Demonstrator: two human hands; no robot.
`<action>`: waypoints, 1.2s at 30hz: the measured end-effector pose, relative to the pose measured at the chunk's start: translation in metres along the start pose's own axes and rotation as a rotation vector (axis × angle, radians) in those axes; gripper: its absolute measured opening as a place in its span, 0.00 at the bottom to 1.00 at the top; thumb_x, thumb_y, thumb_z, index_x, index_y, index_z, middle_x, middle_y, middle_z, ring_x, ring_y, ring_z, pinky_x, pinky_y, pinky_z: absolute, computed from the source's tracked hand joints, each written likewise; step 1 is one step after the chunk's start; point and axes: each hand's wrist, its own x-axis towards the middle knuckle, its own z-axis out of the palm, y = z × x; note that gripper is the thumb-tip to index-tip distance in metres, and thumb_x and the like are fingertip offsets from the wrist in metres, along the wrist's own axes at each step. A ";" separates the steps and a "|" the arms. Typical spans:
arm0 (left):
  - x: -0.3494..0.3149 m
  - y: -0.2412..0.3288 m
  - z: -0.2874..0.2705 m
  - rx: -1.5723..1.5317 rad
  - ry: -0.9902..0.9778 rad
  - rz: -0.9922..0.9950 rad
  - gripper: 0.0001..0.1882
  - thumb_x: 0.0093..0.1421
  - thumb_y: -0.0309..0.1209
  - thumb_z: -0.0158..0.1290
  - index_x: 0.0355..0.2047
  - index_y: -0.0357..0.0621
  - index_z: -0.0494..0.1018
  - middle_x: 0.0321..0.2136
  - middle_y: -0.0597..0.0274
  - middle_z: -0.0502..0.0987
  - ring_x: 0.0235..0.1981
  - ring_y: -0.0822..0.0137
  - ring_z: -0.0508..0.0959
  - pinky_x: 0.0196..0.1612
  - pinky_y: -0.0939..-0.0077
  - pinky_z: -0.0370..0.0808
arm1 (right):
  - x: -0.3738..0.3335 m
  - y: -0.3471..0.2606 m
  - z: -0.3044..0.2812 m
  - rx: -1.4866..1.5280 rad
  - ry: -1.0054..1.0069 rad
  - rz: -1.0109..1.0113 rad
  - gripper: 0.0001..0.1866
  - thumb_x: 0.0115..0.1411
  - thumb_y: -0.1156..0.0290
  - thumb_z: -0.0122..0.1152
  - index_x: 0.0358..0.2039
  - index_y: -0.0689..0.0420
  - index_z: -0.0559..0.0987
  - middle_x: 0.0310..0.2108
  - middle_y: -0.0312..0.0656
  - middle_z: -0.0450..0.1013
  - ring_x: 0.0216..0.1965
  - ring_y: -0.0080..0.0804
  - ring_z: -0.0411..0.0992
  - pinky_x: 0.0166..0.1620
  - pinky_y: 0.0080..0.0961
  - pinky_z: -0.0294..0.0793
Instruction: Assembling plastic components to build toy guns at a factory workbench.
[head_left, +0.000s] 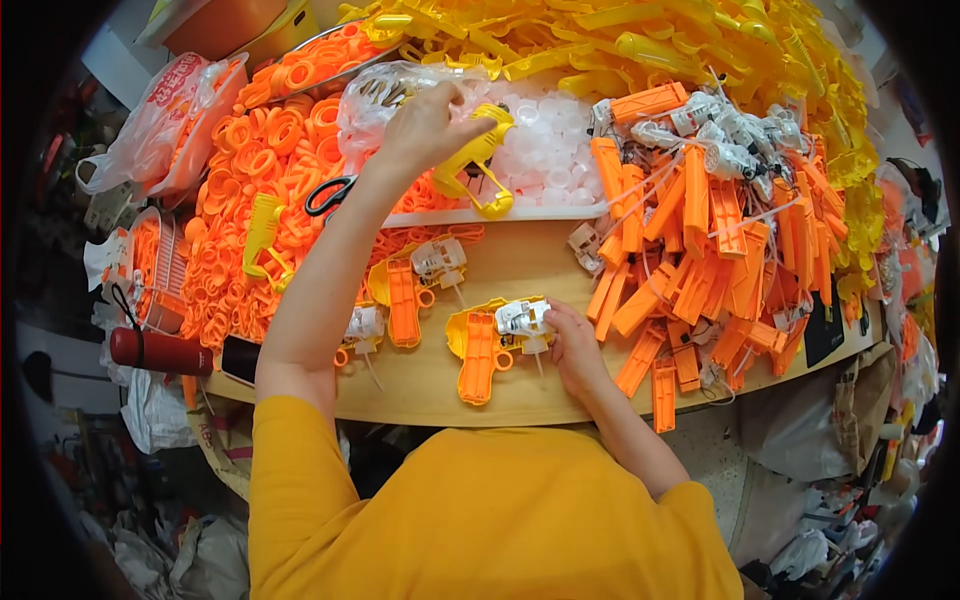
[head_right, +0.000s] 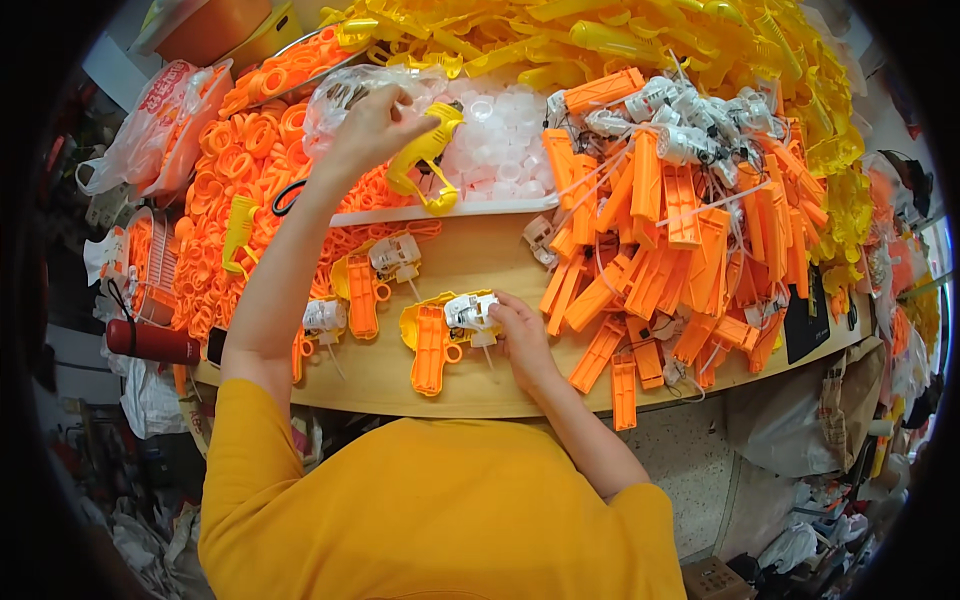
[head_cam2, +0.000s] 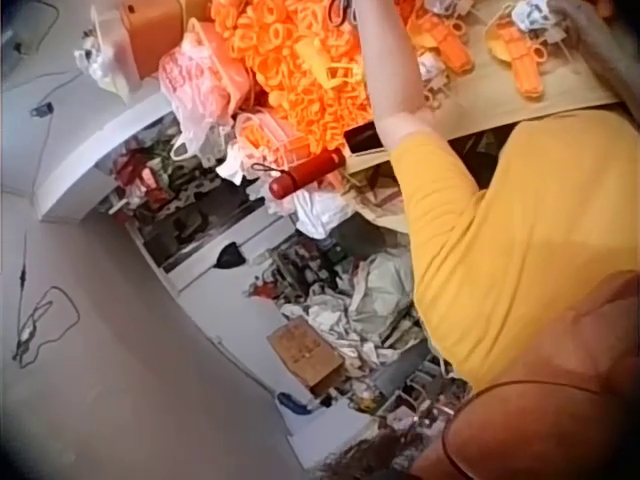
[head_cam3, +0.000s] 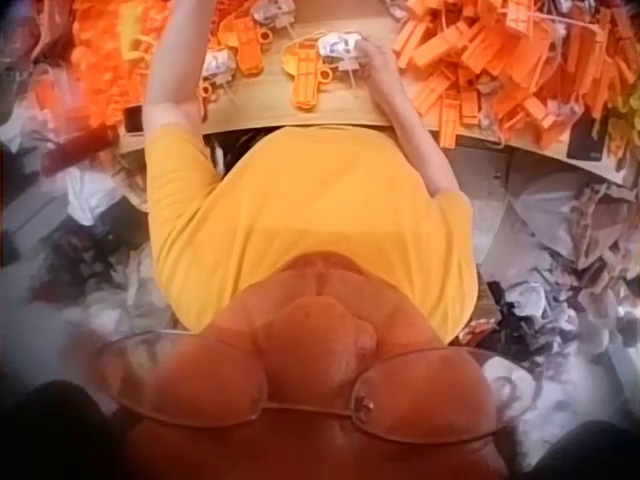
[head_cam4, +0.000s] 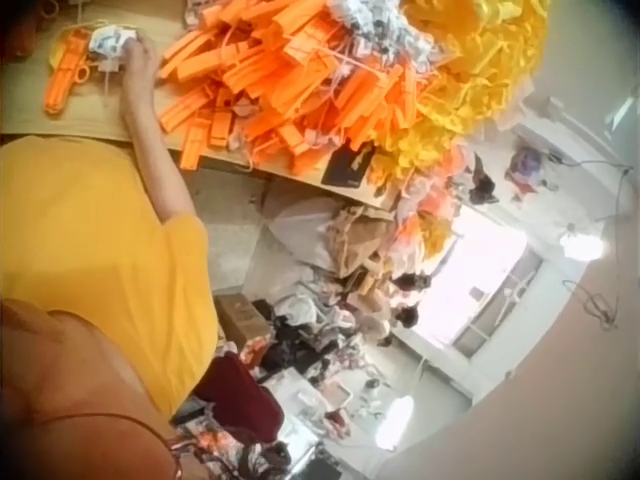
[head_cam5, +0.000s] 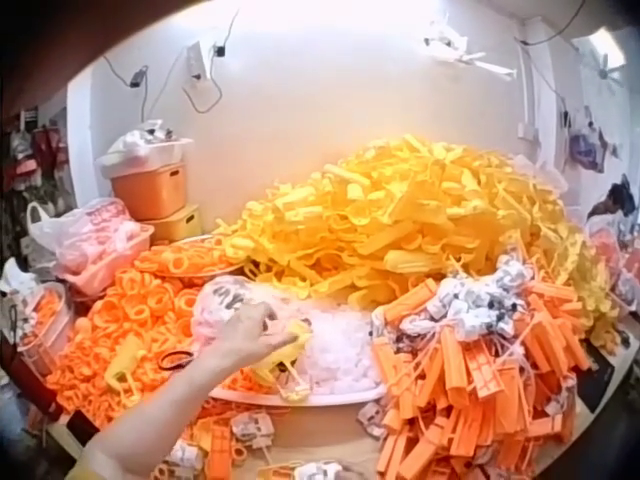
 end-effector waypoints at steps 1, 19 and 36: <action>-0.011 -0.002 0.004 0.092 -0.043 -0.054 0.34 0.48 0.55 0.61 0.45 0.39 0.73 0.34 0.47 0.78 0.40 0.53 0.78 0.44 0.64 0.73 | 0.002 -0.001 -0.004 -0.057 -0.025 0.003 0.23 0.61 0.66 0.51 0.54 0.64 0.68 0.40 0.41 0.73 0.32 0.23 0.70 0.29 0.23 0.74; -0.142 0.027 -0.007 -0.713 -0.028 -0.104 0.28 0.47 0.37 0.67 0.47 0.41 0.73 0.39 0.53 0.77 0.38 0.61 0.79 0.43 0.70 0.75 | 0.013 -0.008 -0.004 -0.152 -0.179 0.027 0.21 0.65 0.60 0.44 0.51 0.62 0.69 0.43 0.45 0.74 0.39 0.33 0.76 0.39 0.35 0.81; -0.235 0.051 0.032 -0.246 -0.101 0.024 0.31 0.46 0.40 0.66 0.49 0.40 0.73 0.43 0.52 0.74 0.46 0.54 0.74 0.50 0.64 0.70 | 0.014 -0.006 -0.009 -0.112 -0.247 -0.007 0.23 0.69 0.60 0.40 0.59 0.60 0.63 0.50 0.44 0.70 0.47 0.31 0.73 0.45 0.32 0.78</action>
